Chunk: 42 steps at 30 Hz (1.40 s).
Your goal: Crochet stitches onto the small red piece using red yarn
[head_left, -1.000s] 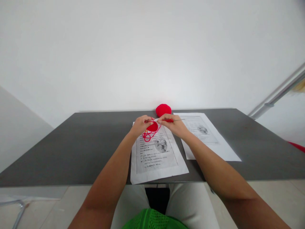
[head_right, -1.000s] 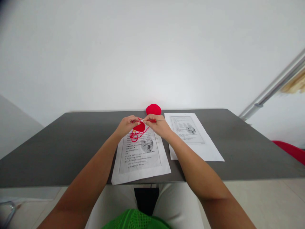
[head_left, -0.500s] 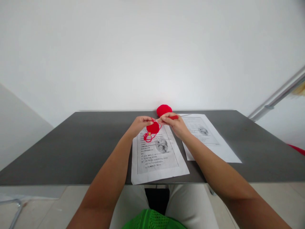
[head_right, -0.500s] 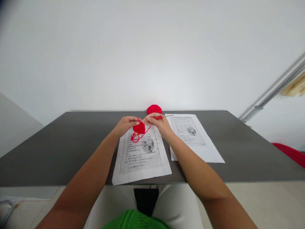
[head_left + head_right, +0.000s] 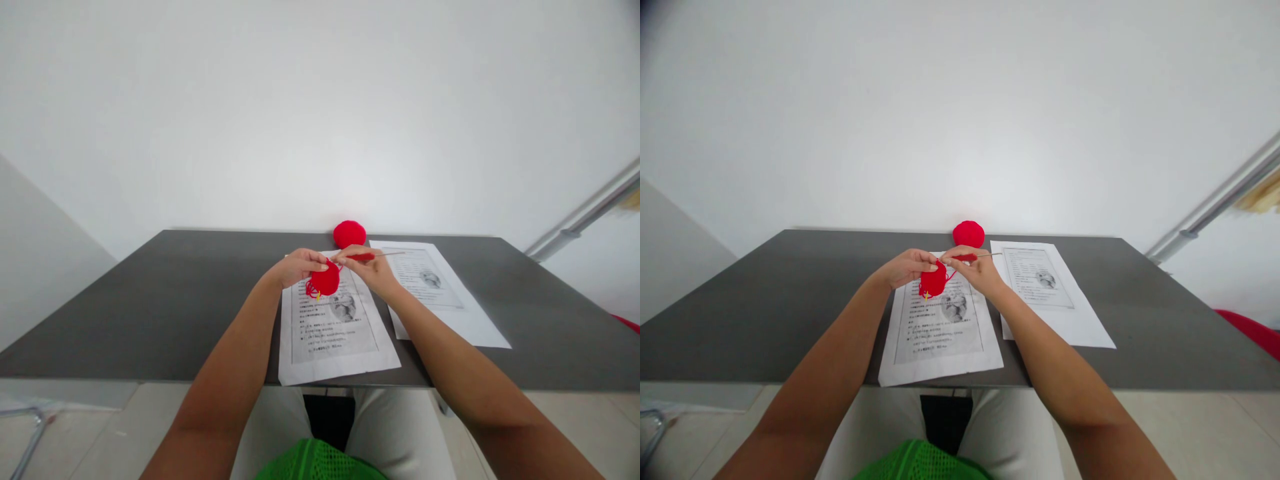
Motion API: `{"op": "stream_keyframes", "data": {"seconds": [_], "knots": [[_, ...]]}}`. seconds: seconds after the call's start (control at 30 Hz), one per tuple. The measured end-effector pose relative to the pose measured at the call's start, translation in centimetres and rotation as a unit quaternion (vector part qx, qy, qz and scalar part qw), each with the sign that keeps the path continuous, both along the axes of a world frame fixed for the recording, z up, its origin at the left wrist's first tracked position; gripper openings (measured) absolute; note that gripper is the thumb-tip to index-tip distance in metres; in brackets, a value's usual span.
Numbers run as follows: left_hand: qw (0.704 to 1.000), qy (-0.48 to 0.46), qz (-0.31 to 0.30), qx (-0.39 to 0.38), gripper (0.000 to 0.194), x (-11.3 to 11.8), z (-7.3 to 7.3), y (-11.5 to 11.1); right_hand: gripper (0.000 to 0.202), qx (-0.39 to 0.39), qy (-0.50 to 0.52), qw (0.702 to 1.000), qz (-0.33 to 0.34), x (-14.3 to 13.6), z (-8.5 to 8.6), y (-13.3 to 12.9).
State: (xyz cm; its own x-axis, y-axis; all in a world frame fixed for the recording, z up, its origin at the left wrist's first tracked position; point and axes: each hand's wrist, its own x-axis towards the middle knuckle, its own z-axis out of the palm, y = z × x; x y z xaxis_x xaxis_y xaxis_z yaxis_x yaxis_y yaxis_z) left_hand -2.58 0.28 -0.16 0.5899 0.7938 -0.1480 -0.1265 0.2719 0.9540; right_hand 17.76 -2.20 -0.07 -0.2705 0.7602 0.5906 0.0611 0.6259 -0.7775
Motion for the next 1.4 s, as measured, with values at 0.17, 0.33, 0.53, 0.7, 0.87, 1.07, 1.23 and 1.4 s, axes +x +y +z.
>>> {"op": "stream_keyframes", "data": {"seconds": [0.17,0.33,0.53,0.7,0.87,1.07,1.23,1.4], "knots": [[1.000,-0.005,-0.012,0.002,0.023,0.1,0.1,-0.2,0.011,0.105,-0.061,0.993,0.005,0.2,0.3,-0.2],[1.000,0.002,-0.006,-0.003,0.022,0.2,0.2,-0.2,0.009,0.203,-0.143,0.968,0.047,0.5,0.7,-0.1],[1.000,0.011,-0.018,0.008,0.025,0.0,0.1,-0.1,0.014,0.260,-0.160,0.951,0.040,0.6,0.2,0.4],[0.998,0.041,-0.015,0.042,0.026,0.2,-0.1,0.1,0.016,0.214,-0.180,0.960,0.012,0.6,0.1,0.4],[0.986,0.095,0.037,0.135,0.034,0.7,0.0,0.3,0.012,0.154,-0.157,0.975,-0.019,0.5,-0.2,0.5],[0.968,0.088,0.124,0.201,0.046,1.2,0.1,0.1,0.008,0.114,-0.106,0.985,-0.068,0.2,-0.8,0.5],[0.948,0.075,0.200,0.236,0.045,2.4,-0.4,0.2,0.007,0.120,-0.099,0.982,-0.108,-0.3,-0.9,0.6],[0.933,0.051,0.272,0.231,0.032,4.1,-0.7,-0.4,0.007,0.179,-0.131,0.966,-0.132,-0.7,-1.1,0.6]]}}
